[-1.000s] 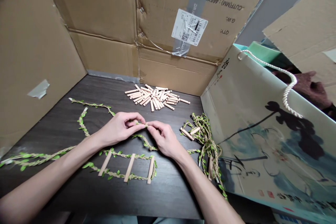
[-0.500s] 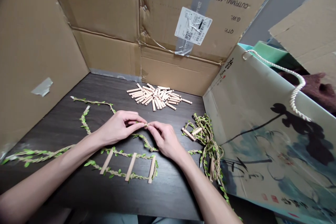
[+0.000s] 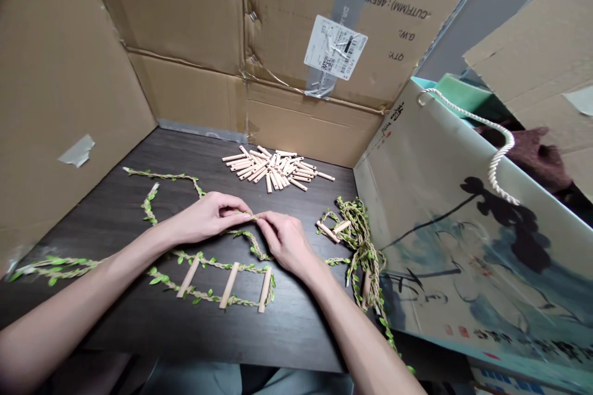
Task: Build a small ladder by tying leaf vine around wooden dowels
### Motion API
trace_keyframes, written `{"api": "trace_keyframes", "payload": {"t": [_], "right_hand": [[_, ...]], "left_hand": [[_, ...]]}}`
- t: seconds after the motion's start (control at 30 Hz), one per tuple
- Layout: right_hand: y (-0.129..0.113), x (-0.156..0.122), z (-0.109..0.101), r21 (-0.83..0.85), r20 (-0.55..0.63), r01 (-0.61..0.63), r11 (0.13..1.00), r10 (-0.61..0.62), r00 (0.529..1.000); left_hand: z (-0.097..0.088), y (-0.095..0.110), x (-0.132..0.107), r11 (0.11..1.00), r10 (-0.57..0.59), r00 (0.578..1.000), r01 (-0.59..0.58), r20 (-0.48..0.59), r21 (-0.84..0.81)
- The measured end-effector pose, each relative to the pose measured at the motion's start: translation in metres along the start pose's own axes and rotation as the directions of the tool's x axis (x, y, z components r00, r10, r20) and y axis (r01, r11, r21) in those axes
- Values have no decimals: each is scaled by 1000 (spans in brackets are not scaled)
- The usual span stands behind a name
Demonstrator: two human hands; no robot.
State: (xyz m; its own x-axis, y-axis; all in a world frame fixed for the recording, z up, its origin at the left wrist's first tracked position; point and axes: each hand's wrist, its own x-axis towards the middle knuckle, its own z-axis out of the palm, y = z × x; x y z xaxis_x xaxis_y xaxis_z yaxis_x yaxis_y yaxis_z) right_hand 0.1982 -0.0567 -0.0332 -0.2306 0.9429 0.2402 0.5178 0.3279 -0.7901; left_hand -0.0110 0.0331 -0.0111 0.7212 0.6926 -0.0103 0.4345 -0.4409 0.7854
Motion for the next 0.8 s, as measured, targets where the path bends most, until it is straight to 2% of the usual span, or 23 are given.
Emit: {"api": "trace_keyframes", "payload": {"t": [0.07,0.23,0.63,0.73,0.8], "right_hand": [[-1,0,2,-65,-5,2,998,-3,1000],[-4,0,7,-156,-45,-33,987,26,999],[-9,1,7,-133,-54,-65,989,59,997],[-11,0,4,-108,-76,-98,989,91,993],[-13,-1,0,-146,-102,-125,981,111,989]], "left_hand": [[-4,-3,0,1000,20,999,-20,36,-2],[-6,-4,1,999,23,999,-24,33,44],[-6,-7,2,999,0,999,-2,37,51],[-10,-3,0,991,72,996,-76,46,106],[-14,2,-4,962,160,987,-160,16,223]]}}
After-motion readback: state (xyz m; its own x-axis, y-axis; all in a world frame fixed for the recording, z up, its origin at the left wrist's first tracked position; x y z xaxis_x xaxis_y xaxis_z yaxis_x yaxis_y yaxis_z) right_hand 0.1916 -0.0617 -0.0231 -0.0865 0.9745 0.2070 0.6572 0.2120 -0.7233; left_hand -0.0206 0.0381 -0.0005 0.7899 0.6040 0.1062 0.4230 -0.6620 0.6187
